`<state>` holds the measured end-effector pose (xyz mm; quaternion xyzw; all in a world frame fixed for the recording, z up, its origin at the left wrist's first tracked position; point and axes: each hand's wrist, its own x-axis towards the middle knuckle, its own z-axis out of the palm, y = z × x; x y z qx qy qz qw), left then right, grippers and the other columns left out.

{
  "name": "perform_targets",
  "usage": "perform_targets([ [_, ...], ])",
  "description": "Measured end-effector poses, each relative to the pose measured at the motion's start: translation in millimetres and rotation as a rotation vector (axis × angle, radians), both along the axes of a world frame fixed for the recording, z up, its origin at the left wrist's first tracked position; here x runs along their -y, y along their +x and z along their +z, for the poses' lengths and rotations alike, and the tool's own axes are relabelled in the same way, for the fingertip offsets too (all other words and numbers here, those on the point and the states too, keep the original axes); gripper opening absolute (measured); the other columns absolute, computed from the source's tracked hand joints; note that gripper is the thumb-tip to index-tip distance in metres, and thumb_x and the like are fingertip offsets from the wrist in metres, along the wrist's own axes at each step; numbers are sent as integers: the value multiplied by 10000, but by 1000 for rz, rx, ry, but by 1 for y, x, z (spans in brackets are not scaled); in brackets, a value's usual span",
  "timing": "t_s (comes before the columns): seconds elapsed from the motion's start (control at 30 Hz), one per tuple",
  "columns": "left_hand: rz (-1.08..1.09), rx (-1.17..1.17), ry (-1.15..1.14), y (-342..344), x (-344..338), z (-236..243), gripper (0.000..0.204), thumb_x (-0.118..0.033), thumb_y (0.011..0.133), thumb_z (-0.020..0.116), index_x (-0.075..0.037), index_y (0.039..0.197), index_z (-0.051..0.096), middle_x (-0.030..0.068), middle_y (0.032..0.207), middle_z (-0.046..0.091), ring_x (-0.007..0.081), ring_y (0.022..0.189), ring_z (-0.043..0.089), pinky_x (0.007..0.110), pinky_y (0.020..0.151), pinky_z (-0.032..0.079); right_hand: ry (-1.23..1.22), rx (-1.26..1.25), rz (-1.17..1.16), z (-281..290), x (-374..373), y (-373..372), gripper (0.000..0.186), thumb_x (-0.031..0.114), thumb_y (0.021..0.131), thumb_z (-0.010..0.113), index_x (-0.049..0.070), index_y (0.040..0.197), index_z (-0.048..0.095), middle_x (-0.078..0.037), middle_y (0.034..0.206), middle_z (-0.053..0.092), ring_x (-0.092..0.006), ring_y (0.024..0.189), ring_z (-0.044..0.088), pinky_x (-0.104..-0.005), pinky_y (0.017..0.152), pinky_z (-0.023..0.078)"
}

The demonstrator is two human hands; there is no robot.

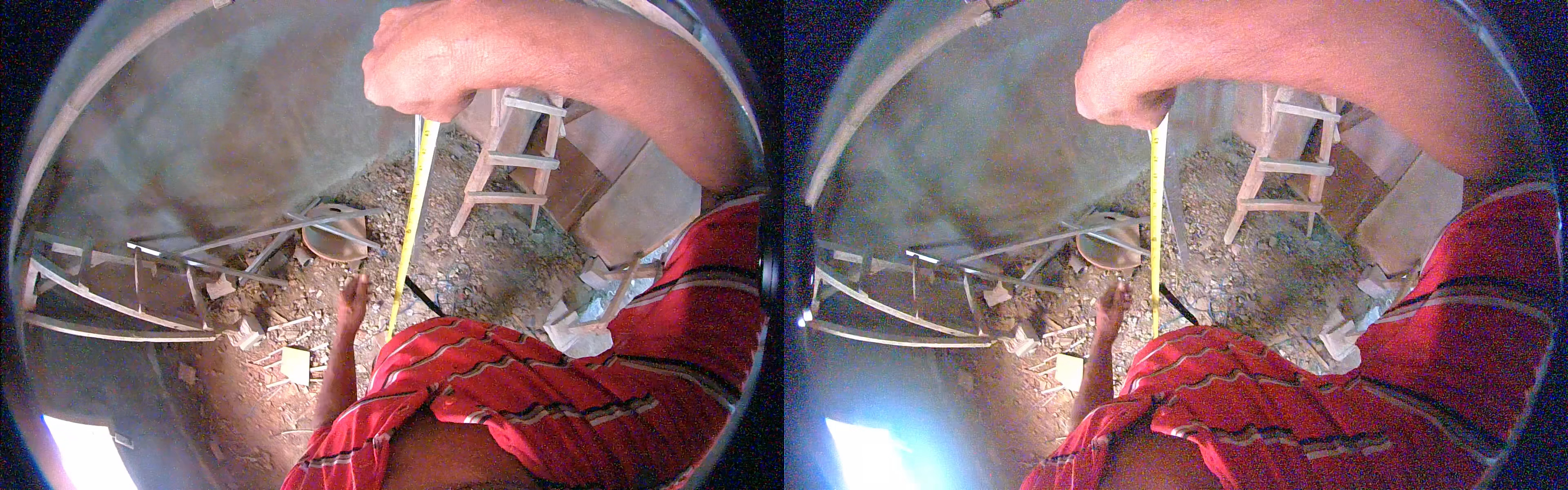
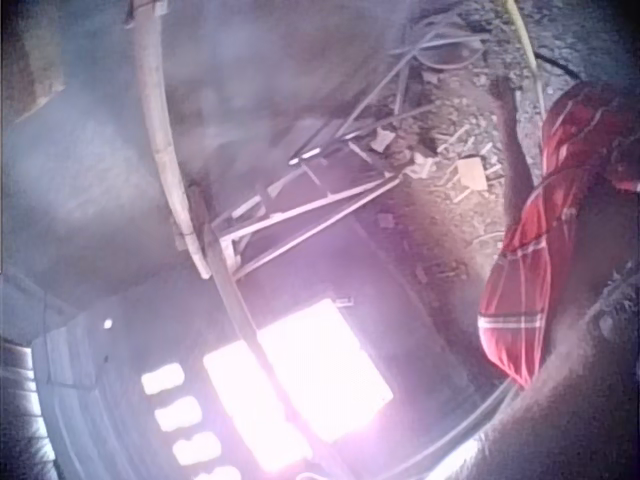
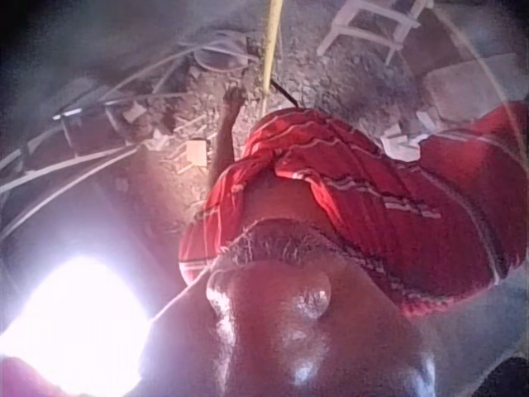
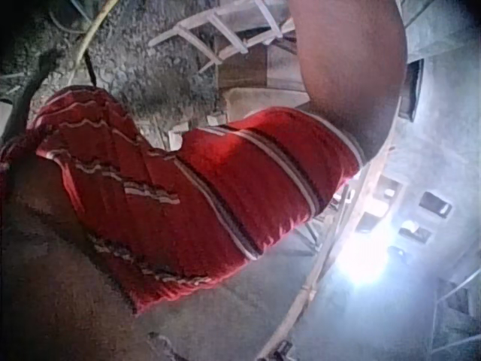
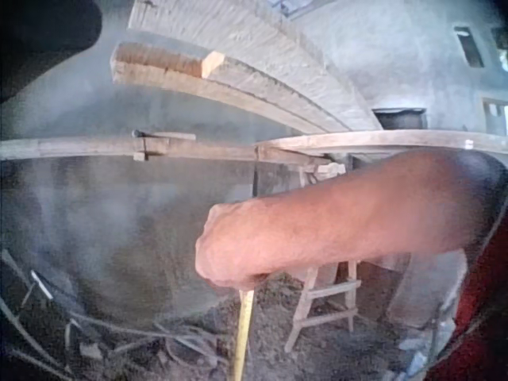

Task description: The person measures a metal stud with a tape measure, then marks and cuts a section from another metal stud using tin snips by hand.

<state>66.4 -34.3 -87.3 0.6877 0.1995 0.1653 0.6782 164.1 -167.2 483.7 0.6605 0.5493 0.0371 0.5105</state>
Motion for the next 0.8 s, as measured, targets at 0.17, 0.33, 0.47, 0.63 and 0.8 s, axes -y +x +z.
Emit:
perform_targets([
  [0.17,-116,353,239,51,1,133,534,-405,1061,417,24,1351,548,151,1295,618,244,1182,562,383,1033,426,88,-33,20,0,5,2,236,76,667,748,30,897,769,-138,904,745,-306,853,712,-437,727,573],
  [0.33,-387,593,179,87,23,229,545,-440,1012,505,11,1309,573,148,1273,610,255,1226,540,385,1051,404,160,-62,48,-1,11,13,189,81,682,713,0,848,753,-180,866,730,-345,821,703,-453,715,556],
  [0.47,-671,451,266,102,17,243,525,-434,979,580,17,1245,619,125,1215,629,214,1150,567,374,1000,435,215,-119,43,4,24,28,191,103,707,674,-24,834,738,-202,851,721,-375,819,698,-472,716,547],
  [0.63,-677,333,73,111,29,224,475,-409,987,601,13,1204,636,62,1012,649,172,949,633,345,893,490,270,-134,41,-2,38,49,204,109,707,658,-23,840,739,-207,851,719,-381,825,697,-479,719,547],
  [0.8,-648,277,-8,111,49,223,399,-390,1030,525,-17,1155,594,36,877,623,147,783,634,318,739,518,260,-228,3,1,48,61,212,110,702,660,-20,849,743,-207,849,719,-380,835,700,-477,725,553],
])
